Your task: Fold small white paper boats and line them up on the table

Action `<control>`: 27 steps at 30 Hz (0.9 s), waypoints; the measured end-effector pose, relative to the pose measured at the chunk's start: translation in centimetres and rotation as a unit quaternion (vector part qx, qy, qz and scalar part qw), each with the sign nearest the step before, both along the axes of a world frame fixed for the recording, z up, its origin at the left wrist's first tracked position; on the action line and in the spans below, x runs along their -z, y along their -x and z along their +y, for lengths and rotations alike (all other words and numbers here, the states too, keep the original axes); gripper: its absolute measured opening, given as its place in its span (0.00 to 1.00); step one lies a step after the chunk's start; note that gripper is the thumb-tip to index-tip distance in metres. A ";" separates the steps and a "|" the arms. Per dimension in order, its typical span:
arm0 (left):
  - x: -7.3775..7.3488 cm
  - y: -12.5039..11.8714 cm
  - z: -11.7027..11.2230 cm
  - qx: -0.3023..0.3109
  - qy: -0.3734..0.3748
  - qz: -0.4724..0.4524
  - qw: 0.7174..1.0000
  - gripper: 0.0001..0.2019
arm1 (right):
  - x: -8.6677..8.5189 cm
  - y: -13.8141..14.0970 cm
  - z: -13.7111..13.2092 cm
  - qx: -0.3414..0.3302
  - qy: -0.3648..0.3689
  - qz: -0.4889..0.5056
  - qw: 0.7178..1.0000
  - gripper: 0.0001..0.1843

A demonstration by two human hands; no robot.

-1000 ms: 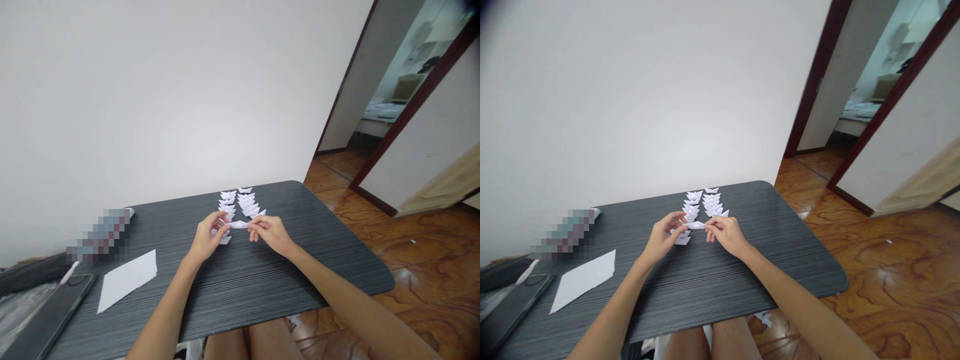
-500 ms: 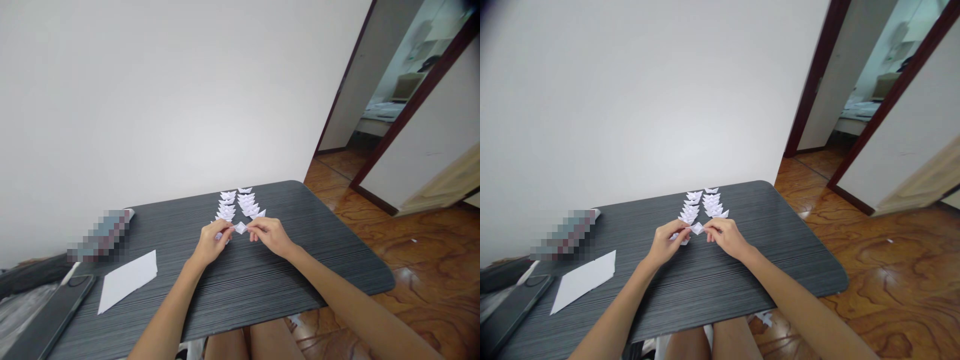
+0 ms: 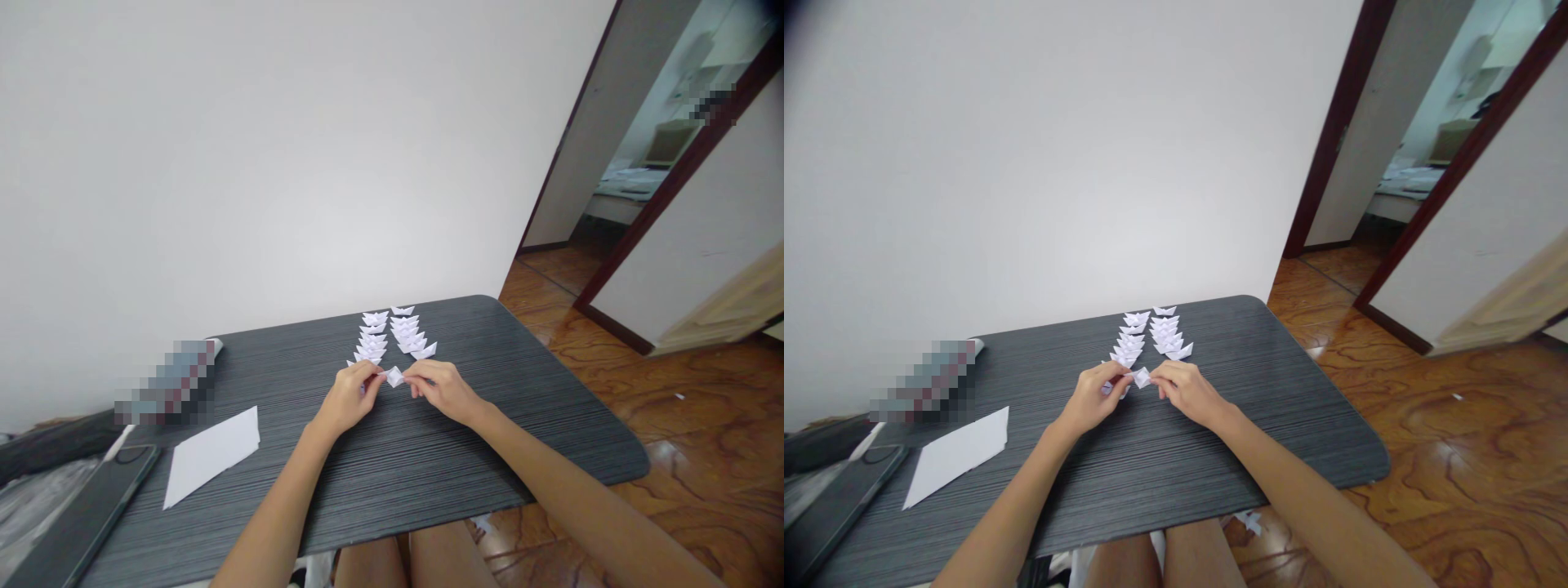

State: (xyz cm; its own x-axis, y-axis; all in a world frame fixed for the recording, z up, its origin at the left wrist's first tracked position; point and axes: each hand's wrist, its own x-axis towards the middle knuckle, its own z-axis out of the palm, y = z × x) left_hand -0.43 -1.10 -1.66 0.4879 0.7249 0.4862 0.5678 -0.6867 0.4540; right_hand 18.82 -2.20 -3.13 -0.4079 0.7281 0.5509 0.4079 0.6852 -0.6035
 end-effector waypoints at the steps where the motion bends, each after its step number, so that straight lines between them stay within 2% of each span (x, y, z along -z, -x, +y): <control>1: -0.4 0.1 -0.1 -0.004 0.009 0.003 1.000 0.09 | -0.1 0.0 0.0 0.006 0.003 0.003 1.000 0.10; 6: -2.1 0.6 -0.3 -0.009 0.077 0.007 0.997 0.11 | -0.4 0.1 0.0 0.001 -0.010 0.006 1.000 0.09; 11: -2.2 0.7 -0.2 0.013 0.116 0.049 0.992 0.10 | 0.2 0.4 -0.1 -0.058 -0.034 -0.024 0.997 0.11; 14: -2.4 0.7 -0.4 0.043 0.129 0.058 0.989 0.11 | 0.5 0.5 -0.1 -0.071 -0.041 -0.019 0.996 0.11; 20: -2.6 0.6 -0.7 0.077 0.122 0.070 0.987 0.14 | 0.4 0.5 -0.2 -0.079 -0.053 -0.008 0.995 0.11; 27: -2.4 0.4 -0.9 0.092 0.078 0.088 0.989 0.15 | 0.4 0.6 -0.3 -0.077 -0.041 -0.014 0.996 0.11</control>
State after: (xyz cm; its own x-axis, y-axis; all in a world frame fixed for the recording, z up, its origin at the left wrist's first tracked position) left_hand -0.86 -1.99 0.71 0.6858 0.6754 0.2711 0.5194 -0.7151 0.4678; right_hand 18.22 -2.53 -3.57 -0.5270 0.6090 0.5928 0.3094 0.7871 -0.5336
